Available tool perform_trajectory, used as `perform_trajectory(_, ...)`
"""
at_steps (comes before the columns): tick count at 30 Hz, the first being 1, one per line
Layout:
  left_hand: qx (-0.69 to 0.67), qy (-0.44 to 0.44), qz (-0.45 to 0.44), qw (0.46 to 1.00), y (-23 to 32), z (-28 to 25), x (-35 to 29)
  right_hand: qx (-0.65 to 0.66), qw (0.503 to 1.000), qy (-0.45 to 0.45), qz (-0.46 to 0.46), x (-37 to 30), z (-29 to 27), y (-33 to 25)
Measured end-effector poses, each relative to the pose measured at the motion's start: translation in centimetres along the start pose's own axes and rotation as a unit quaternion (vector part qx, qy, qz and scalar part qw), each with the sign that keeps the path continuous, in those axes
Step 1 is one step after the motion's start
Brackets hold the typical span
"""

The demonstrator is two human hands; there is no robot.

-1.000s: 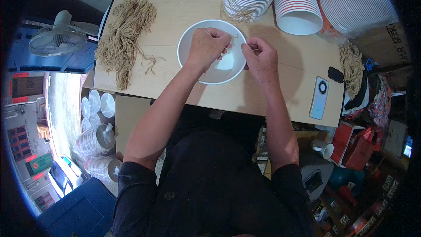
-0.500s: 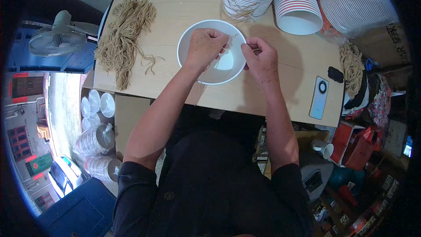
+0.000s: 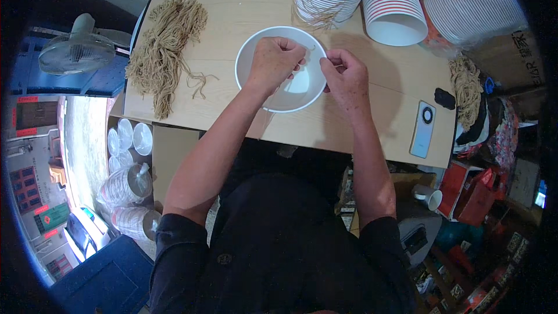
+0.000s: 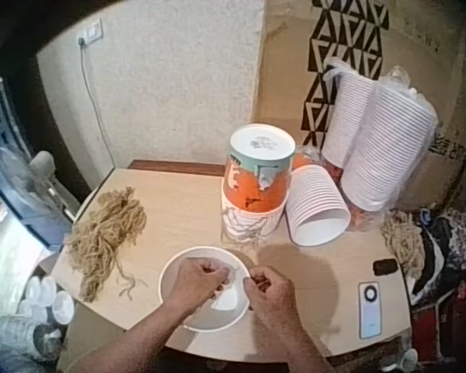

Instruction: Threading string handles through pre-cut holes in paper buckets.

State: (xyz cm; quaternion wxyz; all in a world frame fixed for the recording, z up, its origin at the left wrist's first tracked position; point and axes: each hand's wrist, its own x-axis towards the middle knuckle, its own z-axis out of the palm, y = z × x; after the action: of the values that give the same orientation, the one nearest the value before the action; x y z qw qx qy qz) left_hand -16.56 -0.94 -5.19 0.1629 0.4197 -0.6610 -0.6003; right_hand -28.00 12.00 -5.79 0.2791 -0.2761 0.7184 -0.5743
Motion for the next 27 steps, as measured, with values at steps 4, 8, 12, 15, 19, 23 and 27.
perform_trajectory(4, 0.001, 0.010, 0.000, 1.000, -0.3, -0.1, 0.4, -0.001, 1.000, -0.008, 0.003, 0.0, -0.2, 0.2)
perform_trajectory(8, 0.003, 0.016, -0.003, 1.000, -0.3, -0.1, 0.4, 0.007, 1.000, -0.006, 0.016, 0.0, 0.0, 0.0)
perform_trajectory(12, 0.010, 0.019, -0.005, 1.000, -0.1, -0.1, 0.3, 0.006, 1.000, -0.004, 0.004, -0.1, 0.1, 0.1)
perform_trajectory(15, 0.012, 0.020, -0.009, 1.000, 0.0, 0.1, 0.3, -0.004, 1.000, -0.006, -0.001, 0.0, 0.0, 0.2)
perform_trajectory(19, -0.020, 0.044, 0.016, 0.999, 0.1, 0.4, 0.2, 0.010, 1.000, -0.006, 0.002, -0.1, 0.0, 0.2)
perform_trajectory(23, -0.046, 0.042, 0.029, 0.998, 0.0, 0.4, 0.1, 0.004, 1.000, -0.007, 0.011, -0.2, 0.2, -0.3)
perform_trajectory(27, -0.046, 0.040, 0.035, 0.998, 0.1, 0.8, 0.2, -0.001, 1.000, -0.011, 0.006, 0.0, 0.1, 0.4)
